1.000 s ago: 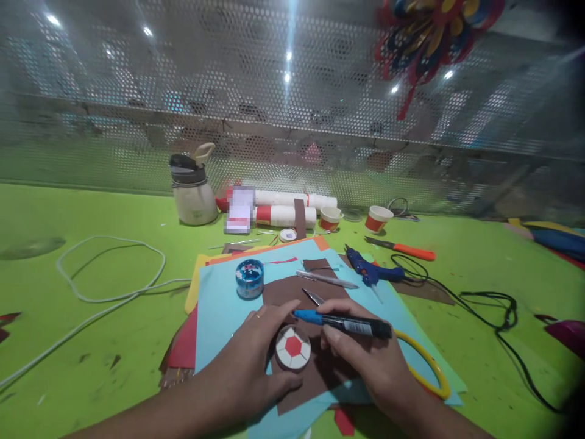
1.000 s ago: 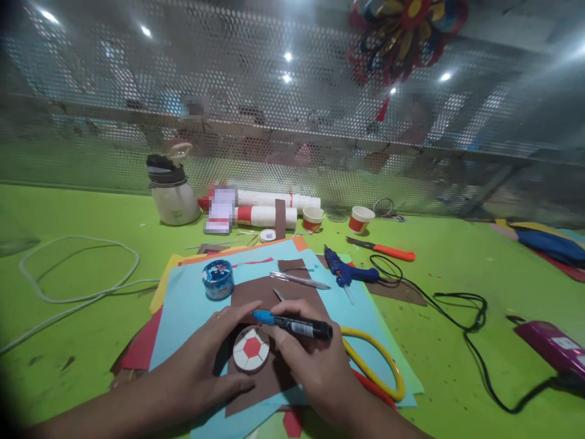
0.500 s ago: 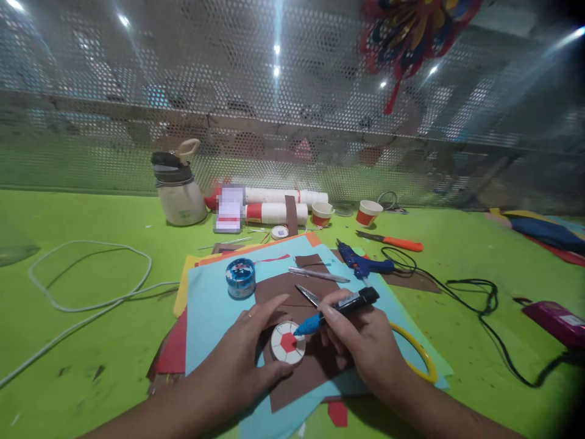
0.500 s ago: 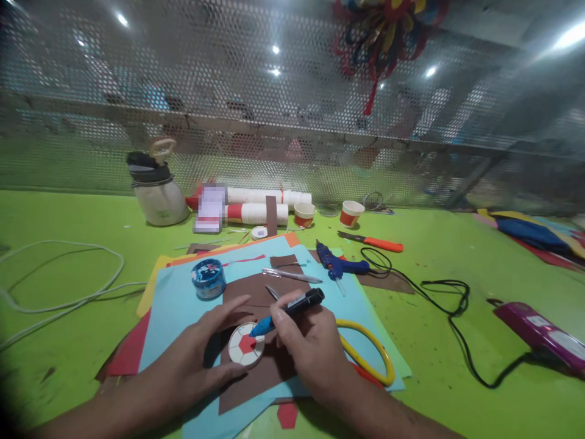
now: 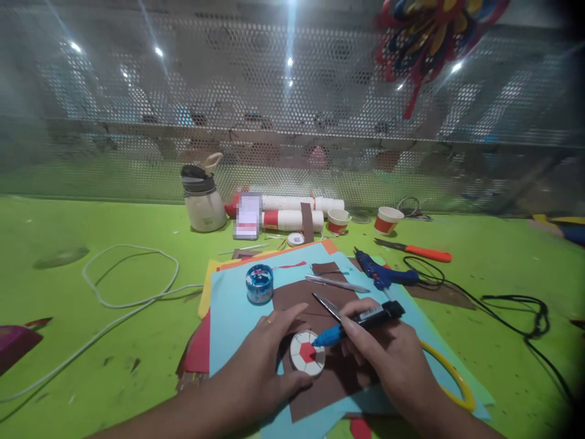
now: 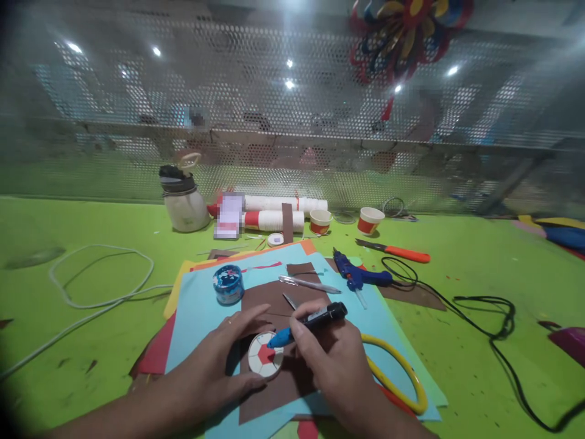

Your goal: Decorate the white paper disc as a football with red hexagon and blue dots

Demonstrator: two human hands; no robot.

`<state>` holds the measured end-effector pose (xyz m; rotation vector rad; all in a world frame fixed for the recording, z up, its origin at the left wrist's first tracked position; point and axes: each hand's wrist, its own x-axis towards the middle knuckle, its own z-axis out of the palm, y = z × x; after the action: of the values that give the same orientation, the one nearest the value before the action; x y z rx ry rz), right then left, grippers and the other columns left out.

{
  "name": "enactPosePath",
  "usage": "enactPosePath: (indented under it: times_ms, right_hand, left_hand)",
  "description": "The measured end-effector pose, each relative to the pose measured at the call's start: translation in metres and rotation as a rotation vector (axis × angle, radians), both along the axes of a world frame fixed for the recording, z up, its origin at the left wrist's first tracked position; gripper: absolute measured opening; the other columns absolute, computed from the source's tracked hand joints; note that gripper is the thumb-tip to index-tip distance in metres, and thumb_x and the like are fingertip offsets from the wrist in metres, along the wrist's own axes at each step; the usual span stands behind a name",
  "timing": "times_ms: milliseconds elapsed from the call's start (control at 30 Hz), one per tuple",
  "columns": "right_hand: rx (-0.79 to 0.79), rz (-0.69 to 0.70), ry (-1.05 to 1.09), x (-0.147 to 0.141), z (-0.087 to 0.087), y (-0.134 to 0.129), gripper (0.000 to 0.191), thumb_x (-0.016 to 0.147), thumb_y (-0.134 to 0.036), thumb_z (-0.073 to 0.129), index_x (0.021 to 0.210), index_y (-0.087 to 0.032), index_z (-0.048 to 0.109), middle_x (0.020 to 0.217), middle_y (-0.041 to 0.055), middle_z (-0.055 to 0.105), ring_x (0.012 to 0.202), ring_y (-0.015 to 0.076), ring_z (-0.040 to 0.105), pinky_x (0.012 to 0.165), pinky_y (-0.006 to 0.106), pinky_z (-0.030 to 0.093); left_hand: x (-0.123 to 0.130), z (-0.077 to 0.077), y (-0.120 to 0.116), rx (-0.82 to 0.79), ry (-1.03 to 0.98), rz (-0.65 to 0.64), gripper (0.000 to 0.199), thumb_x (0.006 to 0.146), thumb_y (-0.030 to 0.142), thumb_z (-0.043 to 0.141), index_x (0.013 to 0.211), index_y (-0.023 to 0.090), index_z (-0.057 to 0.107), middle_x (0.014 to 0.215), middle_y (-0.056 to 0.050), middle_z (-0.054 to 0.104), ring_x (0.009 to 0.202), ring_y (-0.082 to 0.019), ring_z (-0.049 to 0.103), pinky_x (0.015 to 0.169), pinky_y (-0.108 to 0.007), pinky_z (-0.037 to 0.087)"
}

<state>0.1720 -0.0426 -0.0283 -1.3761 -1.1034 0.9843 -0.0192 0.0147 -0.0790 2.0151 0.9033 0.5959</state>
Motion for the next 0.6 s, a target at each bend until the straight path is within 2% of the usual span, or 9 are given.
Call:
enactPosePath:
  times_ms: [133, 367, 467, 600]
  right_hand:
    - [0.013, 0.019, -0.021, 0.0, 0.0, -0.001, 0.031, 0.082, -0.049, 0.066, 0.079, -0.019, 0.057, 0.05, -0.0052, 0.05, 0.043, 0.0078, 0.043, 0.039, 0.019, 0.035]
    - [0.053, 0.06, -0.046, 0.006, -0.011, 0.003, 0.031, 0.083, -0.049, 0.064, 0.081, -0.019, 0.057, 0.051, -0.0043, 0.051, 0.041, 0.0085, 0.042, 0.037, 0.021, 0.035]
    - [0.055, 0.034, -0.053, 0.005, -0.01, 0.002, 0.031, 0.082, -0.049, 0.066, 0.08, -0.019, 0.057, 0.051, -0.0042, 0.051, 0.044, 0.0086, 0.044, 0.04, 0.02, 0.035]
    - [-0.004, 0.031, -0.001, 0.001, -0.004, 0.0, 0.034, 0.081, -0.052, 0.066, 0.082, -0.02, 0.056, 0.052, -0.0049, 0.052, 0.04, 0.0083, 0.042, 0.036, 0.021, 0.034]
  left_hand:
    - [-0.001, 0.002, -0.001, 0.006, -0.024, -0.011, 0.087, 0.07, 0.015, 0.073, 0.144, 0.033, 0.032, 0.135, -0.009, 0.052, 0.121, -0.029, 0.053, 0.104, -0.053, 0.041]
    - [-0.001, 0.007, -0.002, 0.049, 0.018, -0.001, 0.084, 0.07, 0.016, 0.073, 0.143, 0.031, 0.035, 0.136, -0.009, 0.053, 0.122, -0.032, 0.051, 0.105, -0.055, 0.039]
    - [-0.002, 0.008, -0.002, 0.064, 0.04, -0.02, 0.083, 0.073, 0.018, 0.072, 0.144, 0.031, 0.033, 0.138, -0.009, 0.051, 0.125, -0.031, 0.048, 0.107, -0.054, 0.038]
    - [-0.004, 0.012, -0.003, 0.065, 0.057, -0.034, 0.078, 0.074, 0.021, 0.072, 0.142, 0.03, 0.035, 0.139, -0.009, 0.05, 0.127, -0.031, 0.047, 0.109, -0.051, 0.038]
